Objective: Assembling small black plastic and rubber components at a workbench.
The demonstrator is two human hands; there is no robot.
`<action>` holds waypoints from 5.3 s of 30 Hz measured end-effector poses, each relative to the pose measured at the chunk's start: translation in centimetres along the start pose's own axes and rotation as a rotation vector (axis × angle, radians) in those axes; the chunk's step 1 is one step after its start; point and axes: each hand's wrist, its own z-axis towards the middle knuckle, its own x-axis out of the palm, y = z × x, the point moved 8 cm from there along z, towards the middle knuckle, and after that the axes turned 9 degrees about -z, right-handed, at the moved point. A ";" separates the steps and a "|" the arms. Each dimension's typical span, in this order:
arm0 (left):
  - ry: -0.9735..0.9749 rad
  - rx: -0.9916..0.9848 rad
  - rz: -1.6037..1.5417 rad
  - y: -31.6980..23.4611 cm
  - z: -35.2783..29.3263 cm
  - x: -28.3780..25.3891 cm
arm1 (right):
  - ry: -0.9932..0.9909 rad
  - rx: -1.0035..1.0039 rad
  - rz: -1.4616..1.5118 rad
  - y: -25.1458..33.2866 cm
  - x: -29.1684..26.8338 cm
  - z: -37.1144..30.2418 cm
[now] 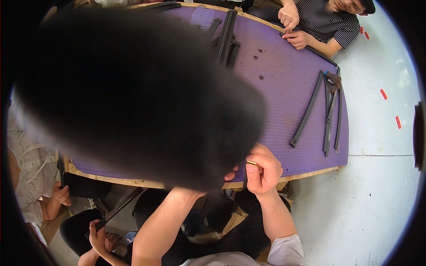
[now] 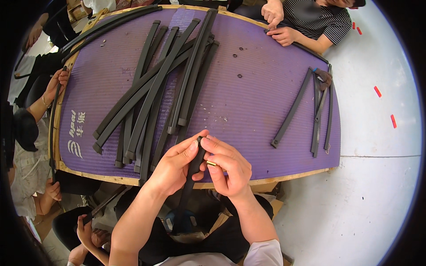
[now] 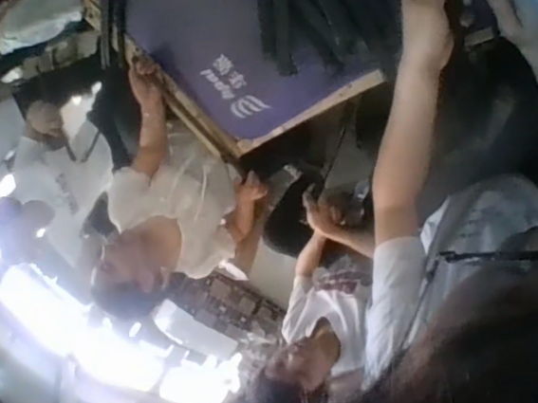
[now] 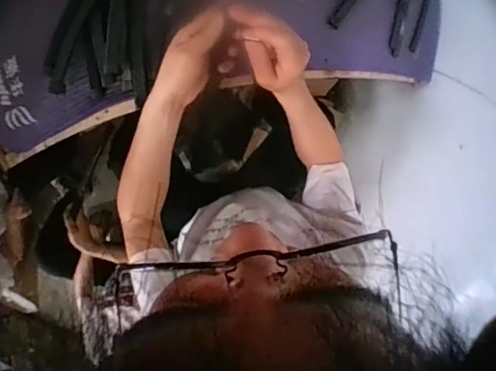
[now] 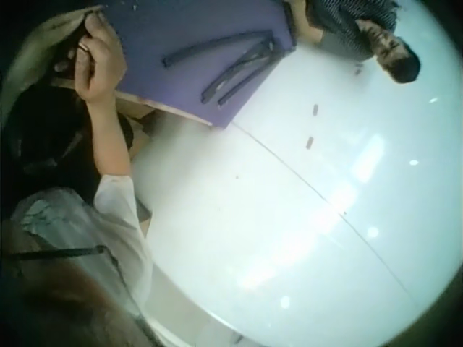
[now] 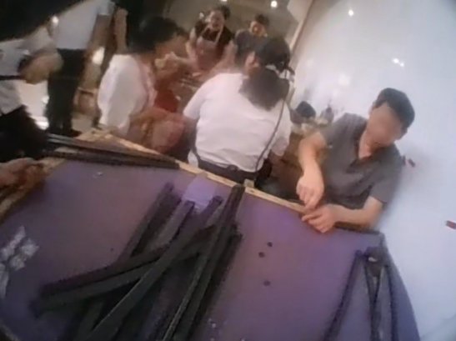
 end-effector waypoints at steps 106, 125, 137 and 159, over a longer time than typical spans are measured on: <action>-0.169 0.531 1.088 -2.0 -5.1 7.5 | 0.439 0.408 0.197 -0.6 -1.8 0.4; -0.086 0.538 0.923 -1.7 -4.2 7.4 | 0.463 0.449 0.252 -1.9 -1.4 -0.1; 0.002 0.663 1.015 -2.3 -5.4 8.9 | 0.238 0.158 0.243 -0.1 -1.9 0.1; 0.118 0.690 1.077 -2.5 -5.7 9.6 | 0.146 0.018 0.227 0.3 -2.3 0.7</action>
